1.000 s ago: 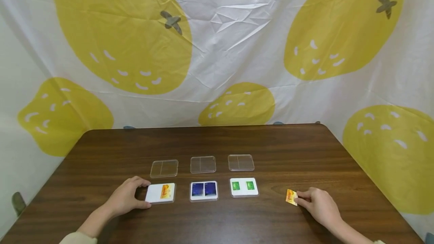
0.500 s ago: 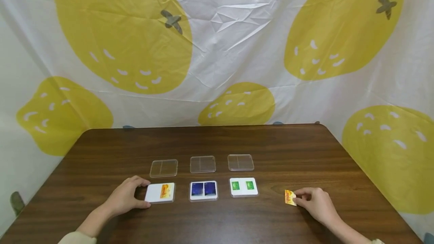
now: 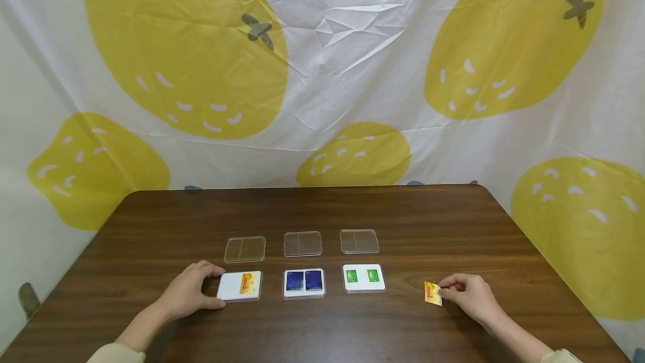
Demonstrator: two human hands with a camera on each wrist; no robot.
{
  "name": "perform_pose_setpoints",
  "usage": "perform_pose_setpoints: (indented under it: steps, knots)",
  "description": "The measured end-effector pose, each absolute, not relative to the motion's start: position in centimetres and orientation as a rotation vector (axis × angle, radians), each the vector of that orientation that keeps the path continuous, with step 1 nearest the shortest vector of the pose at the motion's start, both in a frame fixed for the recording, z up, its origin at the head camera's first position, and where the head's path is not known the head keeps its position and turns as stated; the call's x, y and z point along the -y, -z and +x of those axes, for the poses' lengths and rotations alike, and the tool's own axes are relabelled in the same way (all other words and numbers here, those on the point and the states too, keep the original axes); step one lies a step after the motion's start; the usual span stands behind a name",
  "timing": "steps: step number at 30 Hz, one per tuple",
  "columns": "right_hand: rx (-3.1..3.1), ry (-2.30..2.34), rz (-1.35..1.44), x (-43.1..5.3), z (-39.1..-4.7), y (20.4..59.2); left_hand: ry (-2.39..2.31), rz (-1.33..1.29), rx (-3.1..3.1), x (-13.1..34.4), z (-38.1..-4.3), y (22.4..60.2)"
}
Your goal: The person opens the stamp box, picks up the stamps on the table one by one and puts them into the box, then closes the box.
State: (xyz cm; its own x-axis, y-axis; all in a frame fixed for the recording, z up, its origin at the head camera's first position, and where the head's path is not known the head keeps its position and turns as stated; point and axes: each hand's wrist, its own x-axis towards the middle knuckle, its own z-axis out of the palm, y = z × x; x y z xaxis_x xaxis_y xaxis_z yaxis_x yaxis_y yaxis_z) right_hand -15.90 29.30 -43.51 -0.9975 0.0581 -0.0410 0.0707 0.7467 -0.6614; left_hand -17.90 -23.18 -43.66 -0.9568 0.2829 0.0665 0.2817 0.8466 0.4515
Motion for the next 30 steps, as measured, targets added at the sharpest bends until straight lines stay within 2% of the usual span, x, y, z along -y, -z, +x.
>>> perform_pose_setpoints:
  steps: [18, 30]
  knots:
    - [-3.218, 0.722, -0.210, -28.9, -15.3, 43.8, -0.724, 0.464, -3.013, 23.1, -17.7, 43.5]
    - [-3.293, 0.692, -0.238, -28.6, -15.2, 44.0, -0.729, 0.453, -3.017, 23.0, -17.8, 43.4]
